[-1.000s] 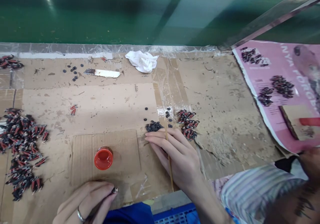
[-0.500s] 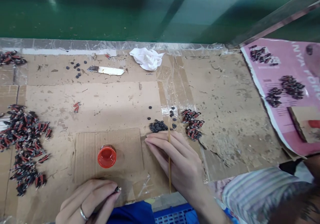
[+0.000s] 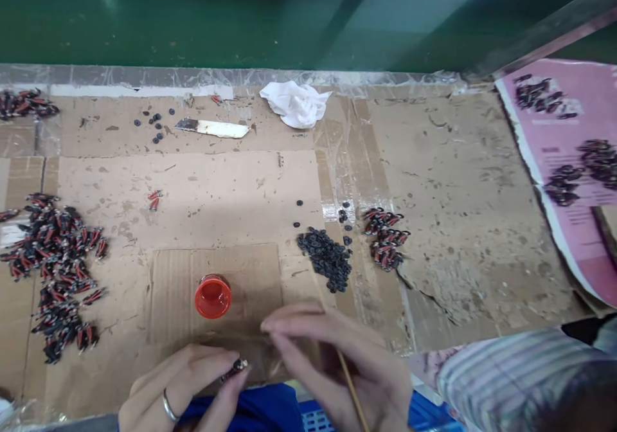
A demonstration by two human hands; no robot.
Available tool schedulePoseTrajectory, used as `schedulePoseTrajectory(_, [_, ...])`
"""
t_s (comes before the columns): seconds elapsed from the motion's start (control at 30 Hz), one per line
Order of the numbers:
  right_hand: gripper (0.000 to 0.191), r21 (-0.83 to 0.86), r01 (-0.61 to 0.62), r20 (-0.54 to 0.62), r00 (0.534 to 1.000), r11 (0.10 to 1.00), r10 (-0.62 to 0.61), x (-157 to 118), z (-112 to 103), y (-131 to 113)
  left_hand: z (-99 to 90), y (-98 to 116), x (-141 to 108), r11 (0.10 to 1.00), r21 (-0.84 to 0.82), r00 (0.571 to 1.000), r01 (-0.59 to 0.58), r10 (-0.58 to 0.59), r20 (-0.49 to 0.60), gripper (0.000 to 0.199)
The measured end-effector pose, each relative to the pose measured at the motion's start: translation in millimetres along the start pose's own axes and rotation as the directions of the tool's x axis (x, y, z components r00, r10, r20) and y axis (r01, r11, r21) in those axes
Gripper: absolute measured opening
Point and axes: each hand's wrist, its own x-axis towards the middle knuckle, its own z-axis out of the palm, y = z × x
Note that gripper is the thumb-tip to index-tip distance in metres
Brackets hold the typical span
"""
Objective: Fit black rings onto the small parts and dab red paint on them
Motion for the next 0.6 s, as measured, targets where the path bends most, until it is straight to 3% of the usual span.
schedulePoseTrajectory(0.17, [0.026,0.213,-0.185,0.086,0.982,0.959,0.170,-19,13,5,0.2,-2,2,0.999,-0.012,0.993,-0.038,0.039,0.116,0.010])
schedulePoseTrajectory(0.27, [0.026,0.247,-0.209,0.121,0.975,0.946,0.184,-23,15,10,1.1,-1,0,0.999,0.053,0.998,0.008,-0.012,0.064,0.011])
schedulePoseTrajectory(0.43, [0.019,0.253,-0.198,0.063,0.980,0.947,0.188,-23,16,7,3.4,5,1,0.997,0.048,0.998,0.059,-0.058,-0.029,0.009])
schedulePoseTrajectory(0.6, [0.021,0.144,-0.054,-0.008,0.998,0.988,0.056,-23,19,1,4.2,7,7,1.000,0.002,0.999,0.021,-0.021,-0.026,0.005])
